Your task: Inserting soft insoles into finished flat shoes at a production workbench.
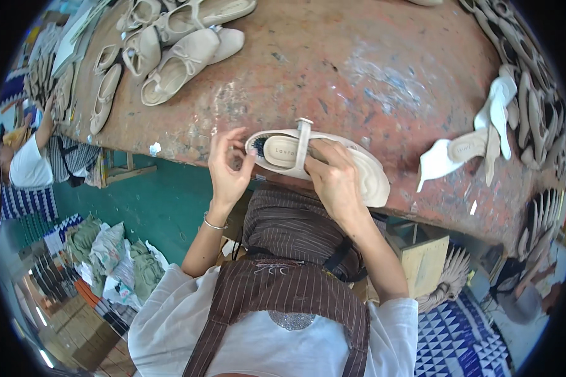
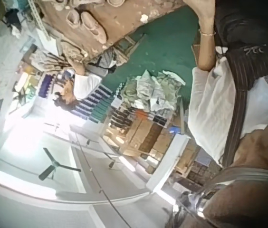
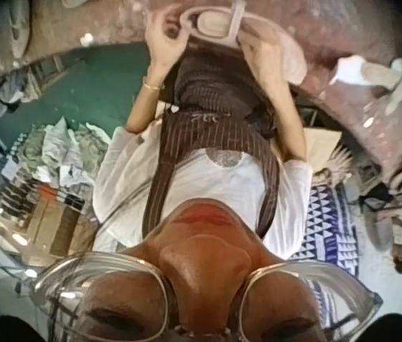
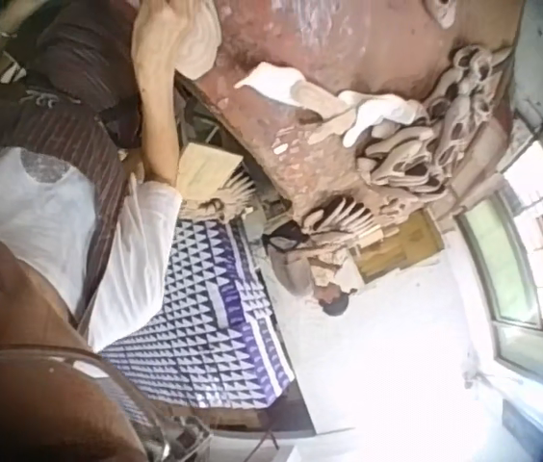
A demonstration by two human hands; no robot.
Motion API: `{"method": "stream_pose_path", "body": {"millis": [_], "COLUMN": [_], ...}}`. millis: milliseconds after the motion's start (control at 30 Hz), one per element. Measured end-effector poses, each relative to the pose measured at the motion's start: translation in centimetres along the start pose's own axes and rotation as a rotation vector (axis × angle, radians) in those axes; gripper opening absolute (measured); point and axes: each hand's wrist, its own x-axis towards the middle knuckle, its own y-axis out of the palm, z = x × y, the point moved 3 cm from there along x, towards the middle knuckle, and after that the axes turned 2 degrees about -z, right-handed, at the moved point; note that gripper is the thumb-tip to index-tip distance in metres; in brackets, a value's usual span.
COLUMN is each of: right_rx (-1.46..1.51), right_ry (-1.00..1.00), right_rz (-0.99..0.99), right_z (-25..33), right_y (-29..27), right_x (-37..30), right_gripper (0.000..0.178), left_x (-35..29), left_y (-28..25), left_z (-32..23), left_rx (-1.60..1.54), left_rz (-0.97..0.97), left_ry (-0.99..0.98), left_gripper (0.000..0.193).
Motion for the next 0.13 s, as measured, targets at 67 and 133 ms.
{"method": "stream_pose_path", "body": {"millis": [67,133], "right_rx": [0.012,0.021], "right_ry": [0.033,0.076], "right_rz": [0.008,0.044], "right_z": [0.04,-0.12], "right_y": [0.21,0.60], "right_x": [0.12,0.13], "right_gripper": [0.018,0.019], "left_x": [-0.79,-1.27], "left_y": [0.51,0.96], "left_z": [0.58,0.84], "left_rx": [0.021,-0.067], "left_rz": [0.058,0.028], "left_ry": [-0.114,-0.113], "left_gripper": [0.045,0.044]}}
